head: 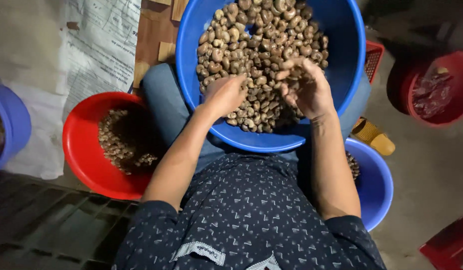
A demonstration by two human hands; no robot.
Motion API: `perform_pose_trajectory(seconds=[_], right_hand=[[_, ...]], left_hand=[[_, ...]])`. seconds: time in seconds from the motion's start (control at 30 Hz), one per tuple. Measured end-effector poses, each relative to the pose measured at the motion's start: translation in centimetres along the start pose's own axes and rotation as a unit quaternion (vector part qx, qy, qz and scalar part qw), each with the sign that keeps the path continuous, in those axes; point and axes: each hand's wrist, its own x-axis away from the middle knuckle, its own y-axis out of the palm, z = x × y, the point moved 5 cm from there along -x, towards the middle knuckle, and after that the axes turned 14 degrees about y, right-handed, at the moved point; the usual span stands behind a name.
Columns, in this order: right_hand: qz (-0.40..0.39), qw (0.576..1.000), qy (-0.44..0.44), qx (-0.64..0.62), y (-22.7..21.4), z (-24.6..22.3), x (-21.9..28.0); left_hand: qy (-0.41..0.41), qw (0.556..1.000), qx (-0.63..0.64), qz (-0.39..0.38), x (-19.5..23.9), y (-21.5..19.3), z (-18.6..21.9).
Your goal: The person sorts cashew nuts by hand from a large blue basin resting on their lap, transferring selected nuts into a smaller blue basin on the floor. The person repeatedly scoops and moves nuts between the basins.
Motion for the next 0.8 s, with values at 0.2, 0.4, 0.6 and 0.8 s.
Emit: perform_pose_trajectory(seconds=[0.2, 0.4, 0.6, 0.8], right_hand=[[0.148, 0.979, -0.029, 0.14, -2.3, 2.0, -1.1], [0.12, 0.868, -0.1, 0.472, 1.0, 2.1, 1.5], [0.121, 0.643, -0.049, 0.755, 2.3, 5.9, -0.1], [0.142, 0.62, -0.072, 0.768, 3.1, 6.5, -0.2]], left_hand=[[0.043, 0.991, -0.122, -0.022, -6.2, 8.3, -6.0], [0.064, 0.99, -0.129, -0.008, -6.0, 7.6, -5.4], [0.074, 0.989, -0.127, -0.011, -6.0, 7.7, -5.4], [0.069, 0.992, -0.108, -0.017, -5.7, 7.4, -5.2]])
